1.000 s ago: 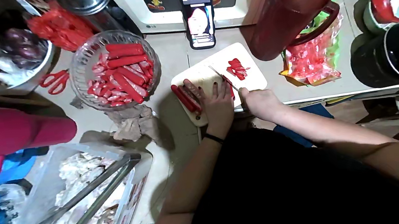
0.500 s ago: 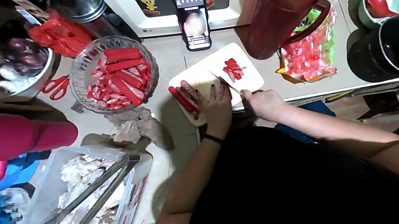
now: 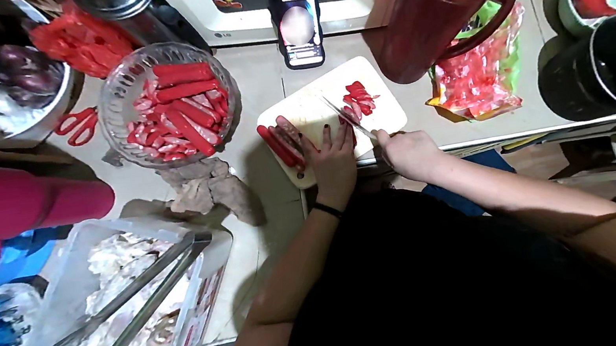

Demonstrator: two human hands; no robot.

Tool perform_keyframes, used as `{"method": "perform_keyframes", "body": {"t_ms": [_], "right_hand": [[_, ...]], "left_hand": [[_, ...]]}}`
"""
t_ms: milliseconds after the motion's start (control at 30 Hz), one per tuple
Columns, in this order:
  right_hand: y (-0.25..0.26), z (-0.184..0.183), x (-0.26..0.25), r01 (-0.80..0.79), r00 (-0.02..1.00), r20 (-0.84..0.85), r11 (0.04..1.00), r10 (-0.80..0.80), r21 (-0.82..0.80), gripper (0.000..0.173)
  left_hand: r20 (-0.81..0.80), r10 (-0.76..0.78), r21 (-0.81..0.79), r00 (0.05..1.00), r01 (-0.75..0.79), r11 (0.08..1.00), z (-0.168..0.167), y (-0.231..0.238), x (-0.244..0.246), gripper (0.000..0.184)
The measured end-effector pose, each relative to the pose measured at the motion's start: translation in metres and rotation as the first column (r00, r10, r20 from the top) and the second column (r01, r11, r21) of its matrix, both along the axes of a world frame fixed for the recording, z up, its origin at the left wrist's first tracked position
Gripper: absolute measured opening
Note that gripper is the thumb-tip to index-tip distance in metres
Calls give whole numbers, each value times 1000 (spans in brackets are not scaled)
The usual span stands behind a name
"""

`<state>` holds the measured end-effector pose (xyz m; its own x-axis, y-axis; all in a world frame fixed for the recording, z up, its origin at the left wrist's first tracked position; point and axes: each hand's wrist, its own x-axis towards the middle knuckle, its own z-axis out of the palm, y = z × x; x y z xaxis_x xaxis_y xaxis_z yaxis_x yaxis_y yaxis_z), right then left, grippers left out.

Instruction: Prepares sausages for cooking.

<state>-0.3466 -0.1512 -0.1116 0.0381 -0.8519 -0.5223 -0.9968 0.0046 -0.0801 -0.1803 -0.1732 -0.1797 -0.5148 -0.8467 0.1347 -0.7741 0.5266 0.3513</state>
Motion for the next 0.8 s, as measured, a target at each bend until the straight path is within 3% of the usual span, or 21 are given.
{"method": "perform_keyframes", "body": {"t_ms": [367,600,800], "right_hand": [[-14,-5,20,39,999,-18,997,-38,66,36],[-8,1,4,39,999,-10,999,-39,2,25],[-5,4,9,1,1000,-12,998,-1,70,25]], "left_hand": [[-19,0,3,1000,0,1000,4,0,1,43],[-4,-14,11,1000,14,1000,6,-4,3,46],[-32,34,-2,999,-34,999,-2,-7,-3,39]]}}
